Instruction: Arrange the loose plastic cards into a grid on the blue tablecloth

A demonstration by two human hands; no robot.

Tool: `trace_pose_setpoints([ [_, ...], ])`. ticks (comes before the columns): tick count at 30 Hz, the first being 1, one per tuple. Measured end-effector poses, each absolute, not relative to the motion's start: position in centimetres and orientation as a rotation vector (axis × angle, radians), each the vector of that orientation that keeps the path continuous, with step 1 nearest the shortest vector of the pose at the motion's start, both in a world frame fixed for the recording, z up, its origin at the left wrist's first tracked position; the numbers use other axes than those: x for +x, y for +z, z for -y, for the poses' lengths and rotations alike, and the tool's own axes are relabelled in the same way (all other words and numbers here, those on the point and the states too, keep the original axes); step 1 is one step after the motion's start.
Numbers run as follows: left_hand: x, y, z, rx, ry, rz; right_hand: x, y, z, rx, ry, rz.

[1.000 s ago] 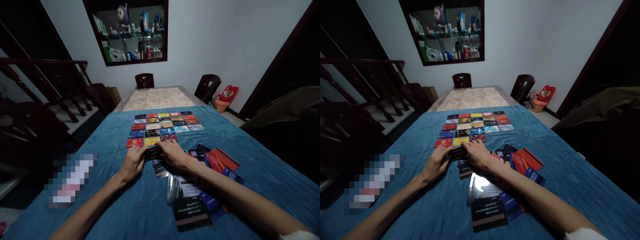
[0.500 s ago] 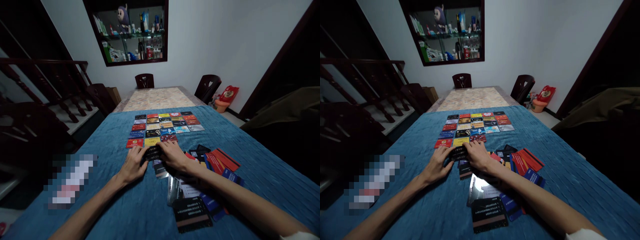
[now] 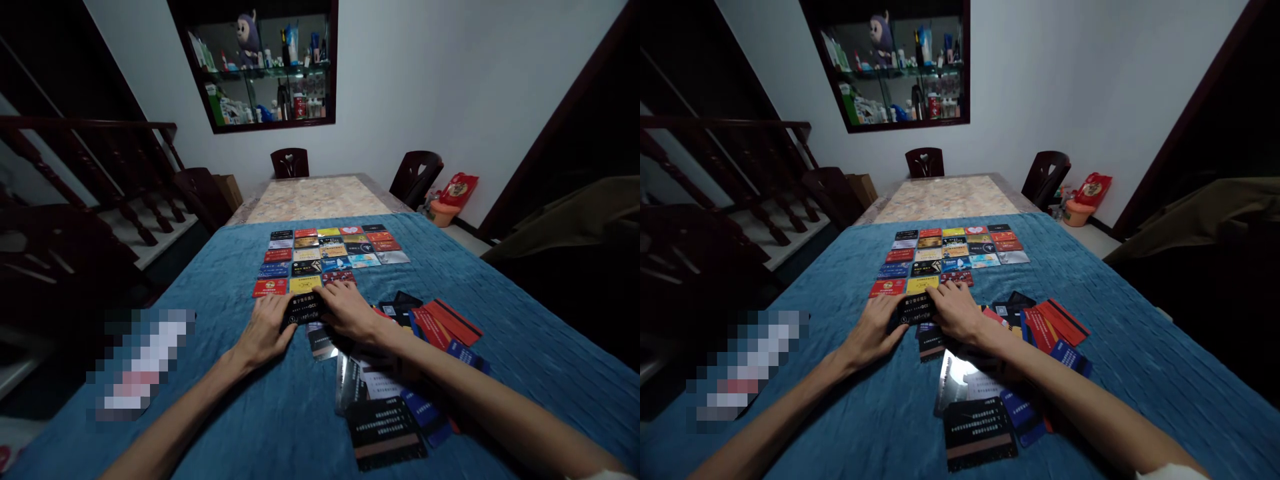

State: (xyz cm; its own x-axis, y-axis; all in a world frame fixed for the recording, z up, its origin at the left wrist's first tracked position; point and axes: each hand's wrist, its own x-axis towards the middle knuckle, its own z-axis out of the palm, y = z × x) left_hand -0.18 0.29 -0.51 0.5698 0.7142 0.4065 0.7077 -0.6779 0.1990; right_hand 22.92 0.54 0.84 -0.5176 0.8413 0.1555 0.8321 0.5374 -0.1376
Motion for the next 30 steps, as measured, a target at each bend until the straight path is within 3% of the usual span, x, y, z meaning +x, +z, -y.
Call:
trace_pose_setpoints([
  [15, 0.1, 2.4, -0.7, 2.897, 0.543, -1.301, 23.0, 4.3, -0.9, -1.35, -0.121, 2.689],
  [30, -1.1, 8.1, -9.2, 2.916, 0.149, -1.613, 20.4, 7.2, -11.1, -1.292, -0.228, 2.673],
])
